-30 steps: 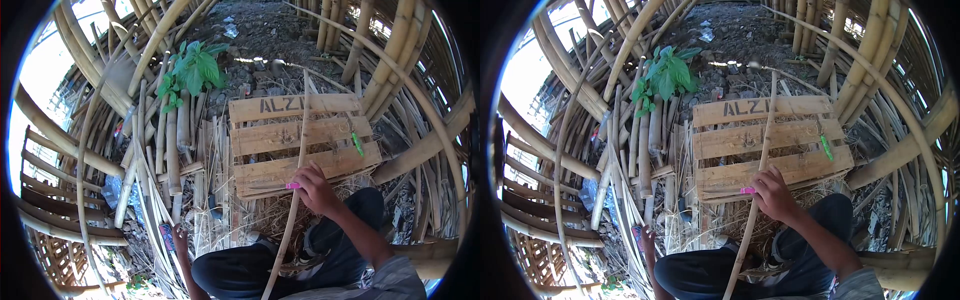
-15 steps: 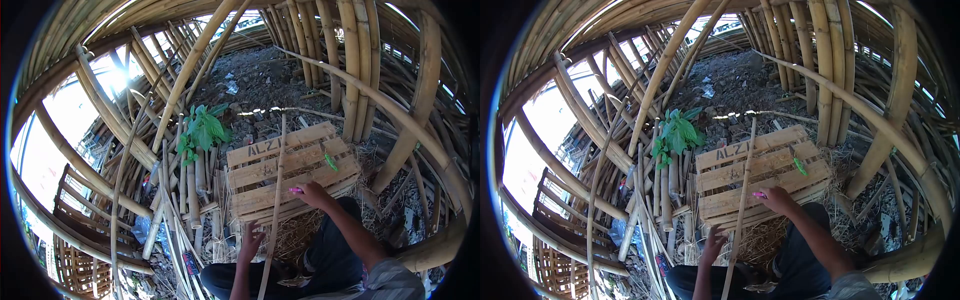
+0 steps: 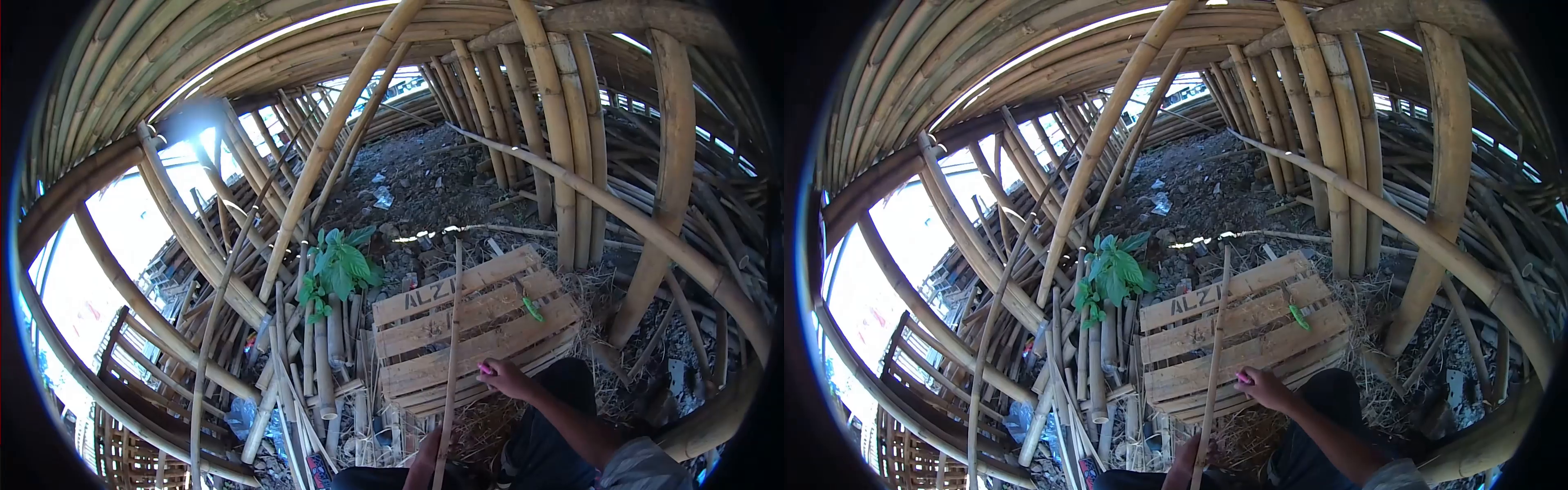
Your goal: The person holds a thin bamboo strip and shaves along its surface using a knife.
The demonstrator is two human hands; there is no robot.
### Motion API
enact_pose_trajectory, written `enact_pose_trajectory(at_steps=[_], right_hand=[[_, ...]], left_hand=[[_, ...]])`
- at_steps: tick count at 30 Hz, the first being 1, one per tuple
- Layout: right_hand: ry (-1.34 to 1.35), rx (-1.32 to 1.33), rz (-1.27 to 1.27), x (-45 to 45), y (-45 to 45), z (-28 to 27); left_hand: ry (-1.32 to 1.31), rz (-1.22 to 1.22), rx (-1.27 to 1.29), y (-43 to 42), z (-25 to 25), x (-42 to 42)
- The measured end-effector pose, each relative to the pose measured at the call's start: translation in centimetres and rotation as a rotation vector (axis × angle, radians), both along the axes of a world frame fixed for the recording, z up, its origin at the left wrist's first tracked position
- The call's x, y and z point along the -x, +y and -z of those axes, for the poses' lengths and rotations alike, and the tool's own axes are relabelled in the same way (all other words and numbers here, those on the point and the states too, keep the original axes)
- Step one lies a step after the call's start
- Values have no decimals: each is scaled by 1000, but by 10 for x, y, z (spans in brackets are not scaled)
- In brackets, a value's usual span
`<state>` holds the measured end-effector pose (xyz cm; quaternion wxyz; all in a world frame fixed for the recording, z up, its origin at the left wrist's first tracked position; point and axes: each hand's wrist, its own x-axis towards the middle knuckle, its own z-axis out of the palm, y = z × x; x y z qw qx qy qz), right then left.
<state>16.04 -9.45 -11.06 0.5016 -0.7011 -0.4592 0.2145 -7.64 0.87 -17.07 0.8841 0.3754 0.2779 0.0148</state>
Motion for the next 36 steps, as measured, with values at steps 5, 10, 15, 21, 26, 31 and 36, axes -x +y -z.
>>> enact_pose_trajectory(at_steps=[5, 10, 15, 21, 26, 31, 36], right_hand=[[-383, 254, -187, 16, 4, 5], [-412, 286, -325, 27, 1, 8], [-362, 393, -367, 22, 9, 15], [-319, 318, -279, 9, 3, 9], [-487, 573, -374, 12, 0, 13], [-426, 664, -435, 9, 3, 4], [-432, 658, -416, 11, 3, 6]], left_hand=[[-58, -24, 75, -3, 20, 4], [5, -63, -83, -9, 19, -1], [159, -108, -203, -28, 22, -5], [261, -131, -322, -29, 28, -10], [244, -87, -738, -30, 18, -12], [144, -7, -726, -31, 4, -16], [70, -11, -604, -29, 1, -14]])
